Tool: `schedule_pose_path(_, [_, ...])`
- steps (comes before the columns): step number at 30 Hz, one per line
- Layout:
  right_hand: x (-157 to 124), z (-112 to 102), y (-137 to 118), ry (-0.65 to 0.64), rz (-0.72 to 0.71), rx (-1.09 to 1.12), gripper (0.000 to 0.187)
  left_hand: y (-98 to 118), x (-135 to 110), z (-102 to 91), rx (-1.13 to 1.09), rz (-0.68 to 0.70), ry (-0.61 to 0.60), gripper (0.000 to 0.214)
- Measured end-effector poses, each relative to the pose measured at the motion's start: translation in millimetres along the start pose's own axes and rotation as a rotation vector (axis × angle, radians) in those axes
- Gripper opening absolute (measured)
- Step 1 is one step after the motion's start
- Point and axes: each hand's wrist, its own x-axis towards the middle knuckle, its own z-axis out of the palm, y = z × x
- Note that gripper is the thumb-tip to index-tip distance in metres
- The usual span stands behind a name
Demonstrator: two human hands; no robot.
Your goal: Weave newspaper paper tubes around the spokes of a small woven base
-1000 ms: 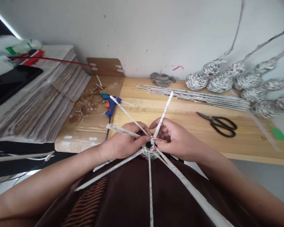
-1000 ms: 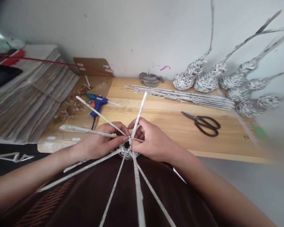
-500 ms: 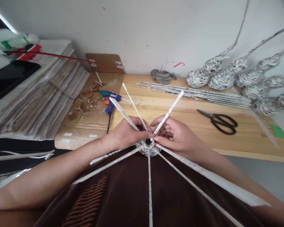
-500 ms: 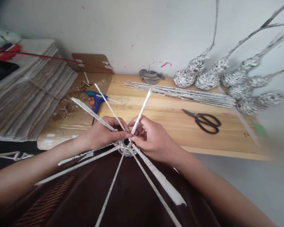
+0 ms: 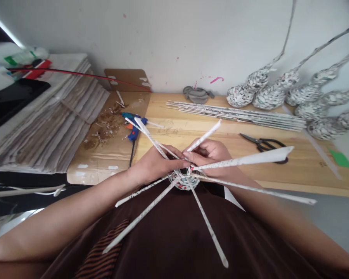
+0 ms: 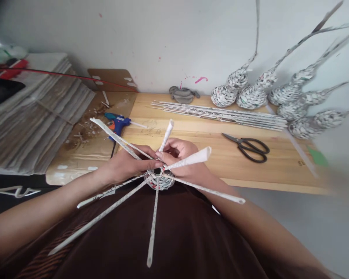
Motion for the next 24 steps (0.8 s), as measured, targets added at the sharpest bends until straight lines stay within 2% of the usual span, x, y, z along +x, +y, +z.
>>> schedule_pose_path(7, [5,-5,-7,0.04,-0.066,0.063,0.023,10,1,0.1,-0.004,0.024,0.076,0.019])
schedule_pose_path(13, [7,-22,-4,0.283,-0.112,0.086,0.02,9,0,-5.7,-0.076,0.075,0.227,0.021])
schedule_pose_path(18, [1,-24,7,0.224,-0.072,0.11,0.021,0,2,-12.4,-0.065,0.143,0.261,0.023])
schedule_pose_path(24, [-5,-23,15,0.227,-0.015,0.128,0.018,-14,11,-26.2,-0.143,0.267,0.252,0.023])
